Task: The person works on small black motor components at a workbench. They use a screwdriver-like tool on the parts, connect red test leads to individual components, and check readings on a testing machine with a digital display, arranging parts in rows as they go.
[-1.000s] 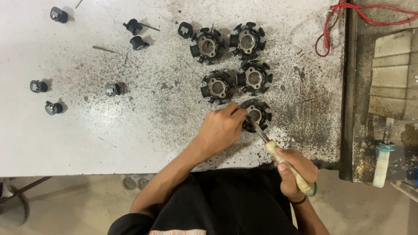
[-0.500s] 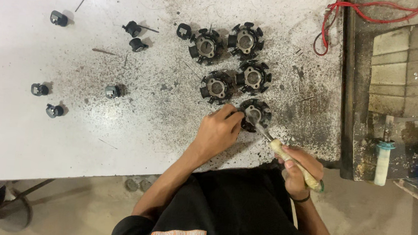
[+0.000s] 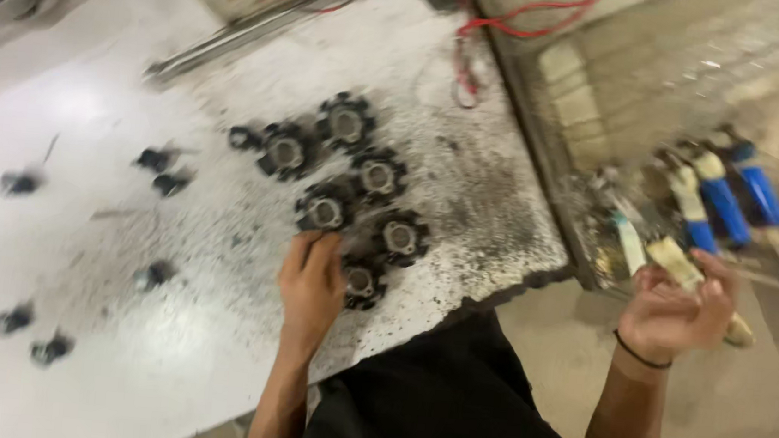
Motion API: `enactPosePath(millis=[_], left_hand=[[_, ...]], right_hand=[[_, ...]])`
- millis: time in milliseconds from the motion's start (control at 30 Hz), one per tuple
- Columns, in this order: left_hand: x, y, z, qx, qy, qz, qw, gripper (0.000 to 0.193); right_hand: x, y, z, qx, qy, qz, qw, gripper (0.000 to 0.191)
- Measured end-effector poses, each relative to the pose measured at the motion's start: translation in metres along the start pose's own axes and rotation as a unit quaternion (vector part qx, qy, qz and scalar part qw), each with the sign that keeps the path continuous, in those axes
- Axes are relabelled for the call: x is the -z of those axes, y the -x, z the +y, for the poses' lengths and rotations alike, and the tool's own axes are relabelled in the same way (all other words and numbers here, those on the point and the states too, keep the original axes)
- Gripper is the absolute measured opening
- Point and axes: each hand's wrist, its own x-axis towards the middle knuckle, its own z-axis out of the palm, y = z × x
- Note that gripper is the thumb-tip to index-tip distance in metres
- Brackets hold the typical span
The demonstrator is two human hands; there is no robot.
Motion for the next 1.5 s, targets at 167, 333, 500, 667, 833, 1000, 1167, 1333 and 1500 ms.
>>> enactPosePath(millis=[167, 333, 500, 667, 833, 1000, 1167, 1333, 1500], left_hand=[[0.014, 0.004, -0.036, 0.042, -0.02, 0.062, 0.997, 0.008], [0.03, 0.012, -0.071, 0.048, -0.127, 0.088, 0.987, 0.005], [0.048, 0.043, -0.104, 0.072, -0.192, 0.146, 0.968, 0.004], [0.048, 0.077, -0.121, 0.104, -0.275, 0.139, 0.946, 0.004], [0.036, 0.084, -0.119, 0.133, -0.255, 0.13, 0.949, 0.004], [0.026, 0.079, -0.111, 0.151, -0.249, 0.138, 0.947, 0.005], [0.017, 0.073, -0.115, 0.151, -0.25, 0.144, 0.946, 0.008], [0.014, 0.071, -0.119, 0.168, -0.247, 0.104, 0.949, 0.009], [0.019, 0.068, -0.113, 0.178, -0.247, 0.092, 0.948, 0.008]], right_hand=[[0.025, -0.016, -0.012, -0.105, -0.13, 0.143, 0.976, 0.039], [0.004, -0.03, -0.002, -0.312, -0.271, 0.126, 0.902, 0.055], [-0.038, -0.03, 0.003, -0.325, -0.215, -0.017, 0.921, 0.046], [-0.098, -0.082, 0.003, -0.091, 0.051, -0.118, 0.988, 0.016], [-0.223, -0.225, 0.035, 0.196, 0.404, -0.338, 0.827, 0.012], [-0.332, -0.323, 0.109, 0.173, 0.722, -0.327, 0.585, 0.035], [-0.358, -0.329, 0.142, 0.118, 0.825, -0.292, 0.469, 0.048], [-0.352, -0.331, 0.139, 0.12, 0.83, -0.289, 0.462, 0.044], [-0.345, -0.344, 0.127, 0.089, 0.824, -0.276, 0.487, 0.055]])
